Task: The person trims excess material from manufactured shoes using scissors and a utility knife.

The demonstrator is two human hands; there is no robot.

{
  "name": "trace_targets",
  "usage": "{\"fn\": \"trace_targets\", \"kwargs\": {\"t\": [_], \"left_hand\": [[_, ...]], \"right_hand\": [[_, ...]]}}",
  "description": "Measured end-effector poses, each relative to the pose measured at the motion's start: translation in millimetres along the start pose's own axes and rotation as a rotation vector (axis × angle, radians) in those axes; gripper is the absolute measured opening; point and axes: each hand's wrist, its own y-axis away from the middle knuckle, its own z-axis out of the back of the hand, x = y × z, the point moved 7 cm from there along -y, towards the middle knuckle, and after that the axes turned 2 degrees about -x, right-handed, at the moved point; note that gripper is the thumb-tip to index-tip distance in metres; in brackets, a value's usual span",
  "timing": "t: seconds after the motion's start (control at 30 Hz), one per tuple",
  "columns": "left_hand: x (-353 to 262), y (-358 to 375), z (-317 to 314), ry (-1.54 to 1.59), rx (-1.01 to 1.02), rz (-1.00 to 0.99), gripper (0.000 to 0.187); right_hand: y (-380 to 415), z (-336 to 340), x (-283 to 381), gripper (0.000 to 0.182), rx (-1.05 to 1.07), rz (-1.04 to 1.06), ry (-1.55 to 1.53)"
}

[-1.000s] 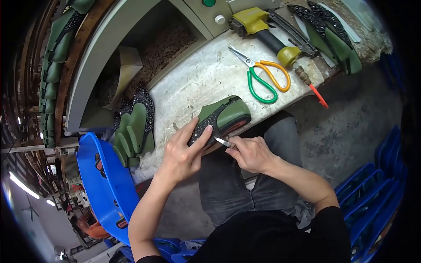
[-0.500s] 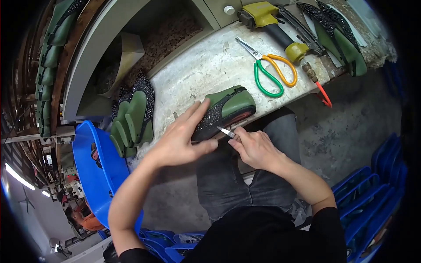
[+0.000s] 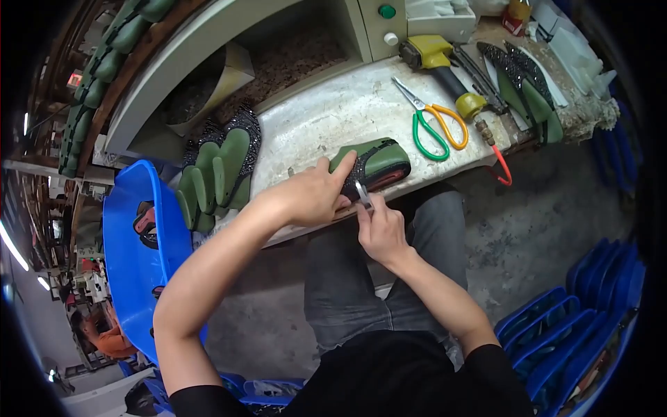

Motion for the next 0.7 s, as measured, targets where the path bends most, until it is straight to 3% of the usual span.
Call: {"fn": "trace_targets", "kwargs": {"t": [0.1,0.2,0.27,0.3,0.33,0.37,0.4,0.43,0.7], "left_hand": [[10.2,-6.3,-2.5,-0.067,0.095,-0.009,0.075],[9.7,-11.3,0.3,-0.006,0.126,0.016,0.074],[12.5,-21.3,-8.2,0.249,0.155,-0.053,0.066],[9.1,-30.9,-10.5,0.249,0.103,-0.104,0.061],[14.2,-36.4,-0.3,0.200,0.039,-0.102,0.061],[15.5,-30.7,7.8,0.136,0.067,0.009,0.058],[18.9,-28.0,17.4,0.037,0.069,0.069,0.064],[24.1,-36.6,10.1,-0.068,0.037,0.076,0.074],[39.9,-49.1,12.9,0.032,-0.005,0.064,0.083]], "right_hand": [[-5.3,-20.1,-16.4,0.028,0.002,-0.075,0.063],[-2.7,-15.4,-13.0,0.027,-0.160,0.067,-0.057],[-6.9,-42.3,-46.0,0.024,0.193,-0.164,0.278],[-12.0,-39.3,-34.1,0.021,0.178,0.040,0.264],[-26.2,-30.7,-13.9,0.021,0.037,0.090,0.199],[-16.3,-23.4,-35.1,0.022,0.071,-0.007,0.075],[-17.0,-33.9,-62.5,0.023,0.105,-0.122,-0.022],[-39.9,-46.5,-21.8,0.024,0.014,-0.040,-0.029],[-45.3,-39.6,-60.4,0.023,0.053,-0.148,-0.006]]}}
